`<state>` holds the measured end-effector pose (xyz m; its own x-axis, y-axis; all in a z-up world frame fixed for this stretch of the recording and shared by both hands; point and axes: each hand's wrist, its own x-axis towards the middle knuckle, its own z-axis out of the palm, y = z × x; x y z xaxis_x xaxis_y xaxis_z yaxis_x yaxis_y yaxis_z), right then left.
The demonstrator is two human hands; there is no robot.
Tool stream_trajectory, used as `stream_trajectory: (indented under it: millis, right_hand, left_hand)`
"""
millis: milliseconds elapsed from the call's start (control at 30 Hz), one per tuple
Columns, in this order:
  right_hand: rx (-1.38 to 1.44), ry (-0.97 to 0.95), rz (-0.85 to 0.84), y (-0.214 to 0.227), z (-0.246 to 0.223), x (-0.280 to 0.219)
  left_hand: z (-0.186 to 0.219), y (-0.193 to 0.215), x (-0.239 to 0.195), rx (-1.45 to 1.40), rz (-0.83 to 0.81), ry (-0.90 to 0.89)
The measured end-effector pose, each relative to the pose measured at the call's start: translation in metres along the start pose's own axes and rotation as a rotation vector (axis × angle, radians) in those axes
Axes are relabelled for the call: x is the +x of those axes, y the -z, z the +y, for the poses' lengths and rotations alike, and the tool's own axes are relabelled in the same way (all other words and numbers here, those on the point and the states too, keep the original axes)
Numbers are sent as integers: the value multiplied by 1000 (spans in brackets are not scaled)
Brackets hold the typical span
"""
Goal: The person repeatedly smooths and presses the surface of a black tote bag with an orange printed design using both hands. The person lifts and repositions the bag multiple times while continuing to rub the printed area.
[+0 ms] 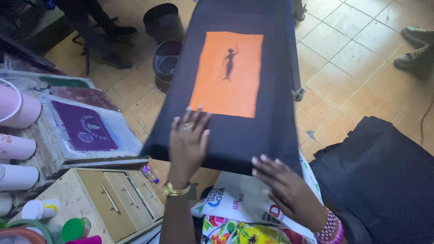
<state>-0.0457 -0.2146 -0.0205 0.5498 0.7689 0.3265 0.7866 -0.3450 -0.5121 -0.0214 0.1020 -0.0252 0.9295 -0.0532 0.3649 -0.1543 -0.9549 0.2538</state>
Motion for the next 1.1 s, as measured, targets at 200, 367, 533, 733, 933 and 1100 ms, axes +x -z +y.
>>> stream_trajectory:
  millis: [200,367,533,733,933,1100]
  right_hand:
    - [105,-43,-42,-29,21,-48]
    - [63,-170,18,-32,42,-77]
    - [-61,-191,119,-24,42,-84]
    - [-29,-118,132,-12,35,-74]
    - [-12,-209,155,-8,35,-89]
    - [-2,-231,163,-12,46,-114]
  left_hand:
    - [-47,34,-40,48,47,263]
    - [-54,45,-69,-32,160,323]
    - [-33,3,-94,5,222,394]
    - [9,-25,-87,-72,81,124]
    - [58,-28,-66,-210,65,-90]
    - [107,-41,-66,-288,-24,-254]
